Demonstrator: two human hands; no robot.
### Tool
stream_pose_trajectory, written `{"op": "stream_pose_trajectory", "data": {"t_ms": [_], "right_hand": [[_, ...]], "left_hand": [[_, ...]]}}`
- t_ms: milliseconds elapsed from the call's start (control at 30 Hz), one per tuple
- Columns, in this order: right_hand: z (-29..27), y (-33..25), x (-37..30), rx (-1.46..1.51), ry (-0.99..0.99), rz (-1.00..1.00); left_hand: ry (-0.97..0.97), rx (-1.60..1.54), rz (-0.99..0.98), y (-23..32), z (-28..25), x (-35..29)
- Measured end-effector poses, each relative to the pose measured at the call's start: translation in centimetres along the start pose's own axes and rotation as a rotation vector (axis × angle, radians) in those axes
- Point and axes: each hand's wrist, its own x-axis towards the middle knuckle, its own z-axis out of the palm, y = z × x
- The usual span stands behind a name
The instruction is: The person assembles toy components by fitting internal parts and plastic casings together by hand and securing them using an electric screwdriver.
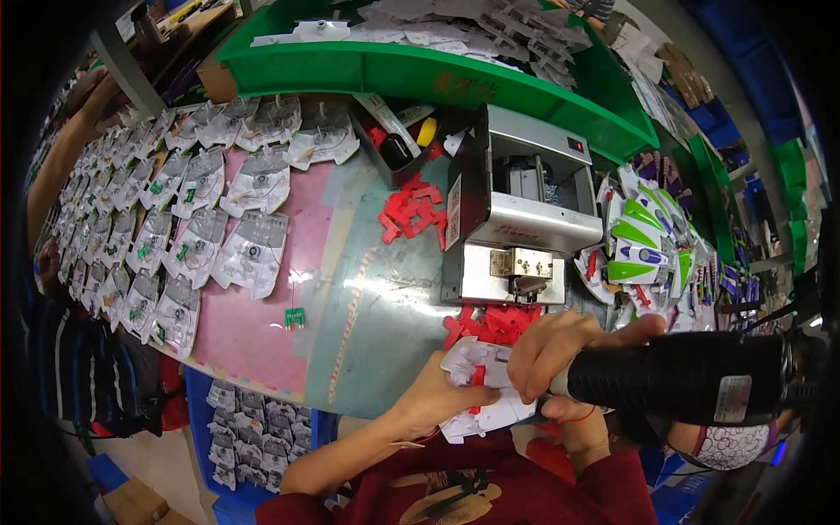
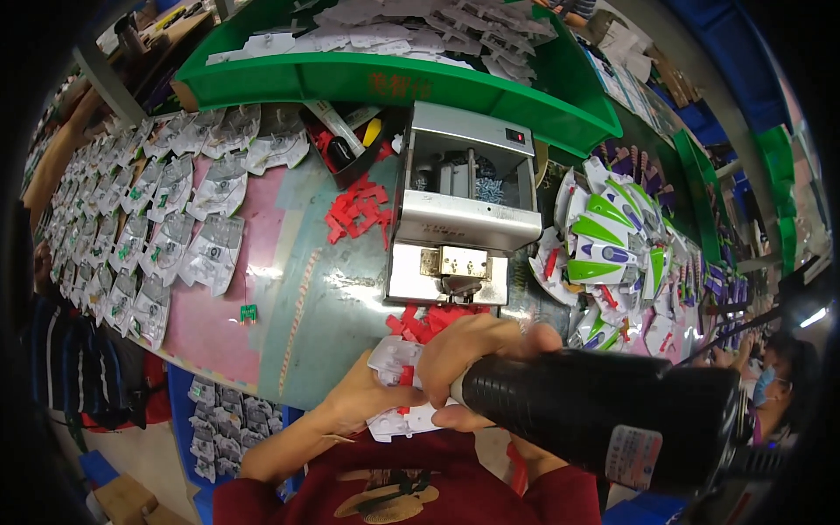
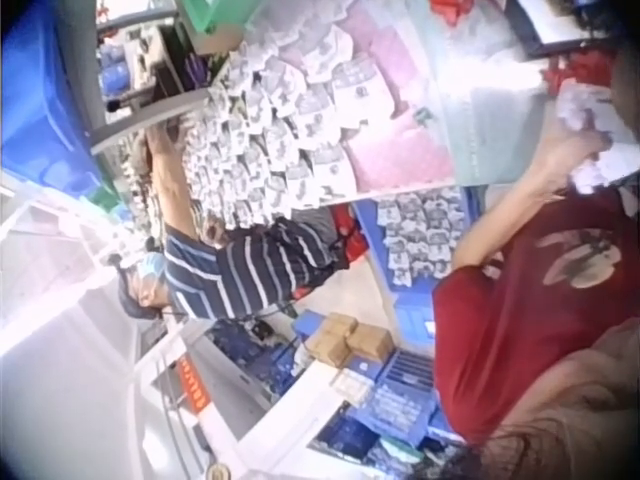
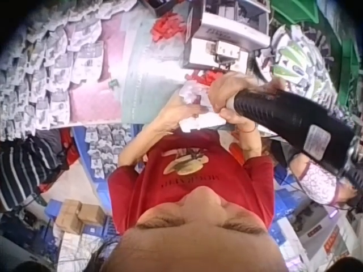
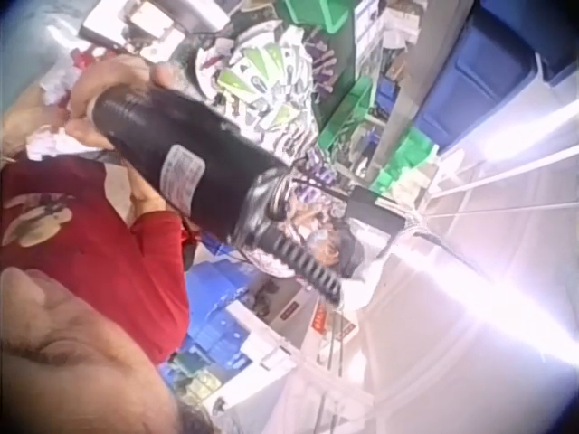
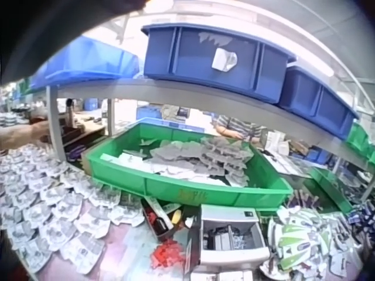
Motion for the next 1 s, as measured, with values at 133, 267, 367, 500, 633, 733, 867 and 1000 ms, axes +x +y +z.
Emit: {"op": "stream_pose_trajectory", "data": {"t_ms": [133, 267, 367, 500, 633, 733, 867, 1000], "right_hand": [[0.4, -0.9, 0.5, -0.054, 0.059, 0.1], [0.3, -0.8, 0.6, -0.094, 0.1, 0.027], [-1.9, -0.2, 0.5, -0.154, 0.081, -0.005], [-3.2, 0.6, 1.3, -0.313, 0.193, -0.163], [-3.9, 2.3, 0.7, -0.426, 0.28, -0.063], [-3.1, 2.2, 1.3, -0.314, 0.392, 0.006], [-2.1, 1.4, -0.1, -0.161, 0.326, 0.121], [-0.3, 0.6, -0.9, -0.034, 0.202, 0.073]], "left_hand": [[0.081, 0.119, 0.094, 0.1, 0.5, -0.1], [0.112, 0.229, 0.16, 0.4, 0.9, 0.1], [0.093, 0.196, 0.153, -0.1, 0.3, 0.8], [0.223, 0.176, 0.228, -1.4, -0.9, 0.9], [0.289, 0.087, 0.269, -2.0, -1.6, 1.2], [0.287, -0.017, 0.217, -1.7, -1.6, 1.0], [0.276, -0.095, 0.161, -1.5, -1.6, 1.0], [0.284, -0.14, 0.152, -1.0, -1.1, 0.9]]}}
